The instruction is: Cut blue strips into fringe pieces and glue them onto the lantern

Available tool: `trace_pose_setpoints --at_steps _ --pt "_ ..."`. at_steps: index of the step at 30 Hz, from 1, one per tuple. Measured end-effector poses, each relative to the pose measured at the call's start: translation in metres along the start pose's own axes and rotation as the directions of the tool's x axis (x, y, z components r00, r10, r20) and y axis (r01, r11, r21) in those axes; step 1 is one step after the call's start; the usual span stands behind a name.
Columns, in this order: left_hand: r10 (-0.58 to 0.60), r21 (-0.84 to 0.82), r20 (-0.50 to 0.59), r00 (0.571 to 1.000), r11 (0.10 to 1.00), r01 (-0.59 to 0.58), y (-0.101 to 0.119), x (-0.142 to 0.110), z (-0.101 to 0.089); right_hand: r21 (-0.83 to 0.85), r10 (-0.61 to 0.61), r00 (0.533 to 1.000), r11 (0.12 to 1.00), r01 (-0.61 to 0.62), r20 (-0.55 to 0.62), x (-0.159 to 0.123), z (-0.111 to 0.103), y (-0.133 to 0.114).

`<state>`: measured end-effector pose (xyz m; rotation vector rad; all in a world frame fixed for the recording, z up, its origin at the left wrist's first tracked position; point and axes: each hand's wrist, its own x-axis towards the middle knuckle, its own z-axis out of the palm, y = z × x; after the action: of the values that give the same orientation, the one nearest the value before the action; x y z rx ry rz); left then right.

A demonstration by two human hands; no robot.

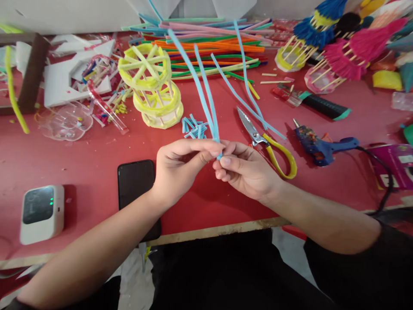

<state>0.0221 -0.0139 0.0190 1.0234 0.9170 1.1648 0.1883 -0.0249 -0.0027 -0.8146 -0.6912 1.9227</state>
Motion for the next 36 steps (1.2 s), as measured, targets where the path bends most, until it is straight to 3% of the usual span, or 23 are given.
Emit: trace_pose_setpoints --at_steps 2,7,9,12,14,16,19,23,25,27,29,36 --pt "0.002 0.029 0.0 1.0 1.0 -0.002 0.001 -0.002 0.001 -0.004 0.001 1.0 1.0 -0.001 0.004 0.0 -0.001 0.001" --pt "0.026 0.031 0.118 0.993 0.999 -0.029 -0.002 -0.001 -0.001 -0.037 0.014 1.0 0.999 -0.013 0.022 0.001 -0.003 0.0" --pt "0.025 0.037 0.102 0.995 0.999 -0.029 -0.003 0.001 -0.003 -0.035 0.002 1.0 0.999 -0.001 0.024 0.001 -0.003 -0.001" --pt "-0.022 0.026 0.033 0.999 0.999 0.021 -0.005 0.003 -0.003 -0.085 -0.104 0.995 0.991 0.104 0.009 -0.001 -0.002 -0.002" --pt "-0.089 -0.013 0.003 0.996 0.996 0.089 -0.004 0.004 -0.003 -0.189 -0.247 0.969 0.951 0.245 0.012 -0.004 -0.001 -0.002" --pt "-0.152 -0.078 0.002 0.988 0.985 0.152 -0.003 0.006 -0.003 -0.361 -0.422 0.905 0.837 0.411 0.05 -0.007 -0.002 -0.002" --pt "-0.2 -0.157 0.044 0.979 0.966 0.204 -0.002 0.007 -0.004 -0.646 -0.596 0.778 0.518 0.561 0.197 -0.011 -0.004 -0.003" --pt "-0.181 -0.144 0.09 0.979 0.971 0.192 -0.004 0.006 -0.006 -0.806 -0.656 0.61 0.006 0.592 0.444 -0.012 -0.008 -0.009" --pt "-0.167 -0.106 0.107 0.98 0.978 0.178 -0.006 0.007 -0.007 -0.788 -0.651 0.535 -0.165 0.593 0.539 -0.01 -0.01 -0.013" --pt "-0.153 -0.064 0.12 0.981 0.985 0.162 -0.007 0.007 -0.008 -0.751 -0.634 0.484 -0.246 0.613 0.603 -0.009 -0.012 -0.016" --pt "-0.138 -0.013 0.127 0.982 0.99 0.141 -0.008 0.008 -0.009 -0.723 -0.615 0.462 -0.276 0.633 0.639 -0.009 -0.014 -0.019" --pt "-0.093 0.089 0.18 0.979 0.993 0.078 -0.005 0.011 -0.014 -0.732 -0.578 0.498 -0.285 0.619 0.646 -0.014 -0.013 -0.022"
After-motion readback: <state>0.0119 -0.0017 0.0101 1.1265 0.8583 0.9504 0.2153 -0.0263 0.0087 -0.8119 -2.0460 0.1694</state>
